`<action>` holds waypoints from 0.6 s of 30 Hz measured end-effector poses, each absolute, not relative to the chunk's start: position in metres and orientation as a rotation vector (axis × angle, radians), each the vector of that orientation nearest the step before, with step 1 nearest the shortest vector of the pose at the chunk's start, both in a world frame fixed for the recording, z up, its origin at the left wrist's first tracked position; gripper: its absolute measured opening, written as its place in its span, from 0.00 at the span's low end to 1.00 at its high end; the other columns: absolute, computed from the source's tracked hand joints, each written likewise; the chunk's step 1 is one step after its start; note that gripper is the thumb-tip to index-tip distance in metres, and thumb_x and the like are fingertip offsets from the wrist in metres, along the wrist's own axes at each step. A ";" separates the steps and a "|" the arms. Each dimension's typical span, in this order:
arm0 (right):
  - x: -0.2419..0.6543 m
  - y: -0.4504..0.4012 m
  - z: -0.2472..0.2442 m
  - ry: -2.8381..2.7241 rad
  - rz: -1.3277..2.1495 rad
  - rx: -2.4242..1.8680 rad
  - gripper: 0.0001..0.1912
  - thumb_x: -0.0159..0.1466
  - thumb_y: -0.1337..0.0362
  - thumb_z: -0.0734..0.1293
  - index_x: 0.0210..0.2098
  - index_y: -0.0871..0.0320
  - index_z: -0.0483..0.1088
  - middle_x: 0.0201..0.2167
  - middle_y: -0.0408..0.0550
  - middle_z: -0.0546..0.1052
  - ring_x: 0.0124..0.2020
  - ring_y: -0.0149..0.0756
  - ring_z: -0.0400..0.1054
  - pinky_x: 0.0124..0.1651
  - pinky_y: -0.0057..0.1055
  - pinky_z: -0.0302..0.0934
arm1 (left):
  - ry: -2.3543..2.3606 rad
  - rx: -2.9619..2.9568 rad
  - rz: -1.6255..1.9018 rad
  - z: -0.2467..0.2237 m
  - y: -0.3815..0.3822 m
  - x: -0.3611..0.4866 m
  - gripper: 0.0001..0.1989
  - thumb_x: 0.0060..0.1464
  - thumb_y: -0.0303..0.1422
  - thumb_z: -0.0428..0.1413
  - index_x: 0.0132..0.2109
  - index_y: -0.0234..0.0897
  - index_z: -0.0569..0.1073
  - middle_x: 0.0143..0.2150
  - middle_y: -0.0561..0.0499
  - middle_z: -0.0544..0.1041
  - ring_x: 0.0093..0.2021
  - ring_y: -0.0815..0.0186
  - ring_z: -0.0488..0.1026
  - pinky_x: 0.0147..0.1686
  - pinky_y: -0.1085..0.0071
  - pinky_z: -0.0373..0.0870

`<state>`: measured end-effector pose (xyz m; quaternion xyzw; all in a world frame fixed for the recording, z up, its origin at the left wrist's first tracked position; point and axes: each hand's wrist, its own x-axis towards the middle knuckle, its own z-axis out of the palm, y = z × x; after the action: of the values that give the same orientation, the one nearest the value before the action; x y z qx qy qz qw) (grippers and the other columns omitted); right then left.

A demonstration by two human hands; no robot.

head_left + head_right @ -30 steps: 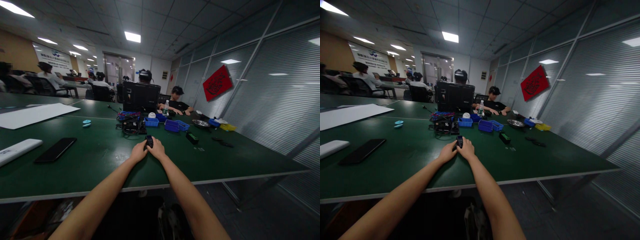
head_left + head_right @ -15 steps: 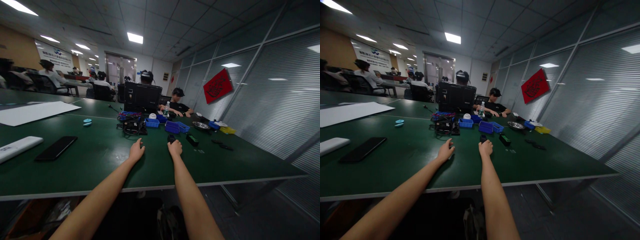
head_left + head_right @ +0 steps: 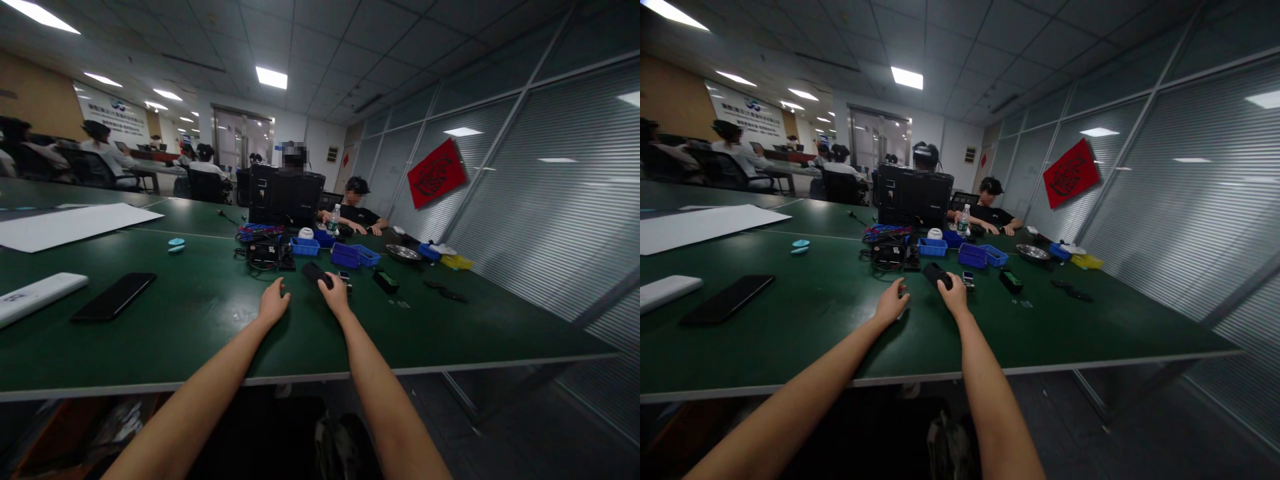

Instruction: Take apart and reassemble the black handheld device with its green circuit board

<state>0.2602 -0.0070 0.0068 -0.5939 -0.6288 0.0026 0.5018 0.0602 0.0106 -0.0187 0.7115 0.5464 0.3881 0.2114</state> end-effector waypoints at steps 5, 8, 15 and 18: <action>0.251 -0.002 -0.003 -1.553 0.409 -1.408 0.20 0.57 0.50 0.59 0.32 0.60 0.70 0.26 0.47 0.74 0.27 0.35 0.67 0.33 0.30 0.61 | 1.539 1.994 1.137 -0.021 0.014 0.061 0.27 0.47 0.29 0.52 0.56 0.34 0.60 0.49 0.44 0.71 0.48 0.63 0.68 0.48 0.68 0.63; 0.256 0.001 -0.005 -1.455 0.632 -1.557 0.28 0.59 0.45 0.51 0.21 0.60 0.67 0.12 0.45 0.67 0.16 0.34 0.62 0.24 0.29 0.57 | 1.541 1.987 1.143 -0.021 0.014 0.060 0.26 0.48 0.29 0.51 0.56 0.34 0.60 0.49 0.44 0.70 0.48 0.63 0.68 0.48 0.68 0.63; 0.265 -0.004 0.006 -1.597 0.464 -1.429 0.23 0.58 0.46 0.56 0.34 0.58 0.71 0.34 0.48 0.74 0.38 0.37 0.67 0.43 0.31 0.58 | 1.529 1.982 1.155 -0.021 0.014 0.060 0.24 0.49 0.31 0.51 0.54 0.34 0.63 0.48 0.43 0.71 0.46 0.63 0.69 0.46 0.67 0.64; 0.265 -0.009 0.010 -1.725 0.612 -1.356 0.27 0.50 0.51 0.67 0.46 0.57 0.67 0.40 0.47 0.72 0.42 0.35 0.66 0.46 0.31 0.57 | 1.521 1.977 1.172 -0.021 0.014 0.060 0.22 0.49 0.30 0.51 0.53 0.33 0.64 0.47 0.43 0.71 0.45 0.63 0.70 0.46 0.66 0.65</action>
<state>0.2648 -0.0092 0.0099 -0.5405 -0.6879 0.2439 0.4185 0.0597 0.0143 -0.0209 0.7040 0.5417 0.4173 0.1917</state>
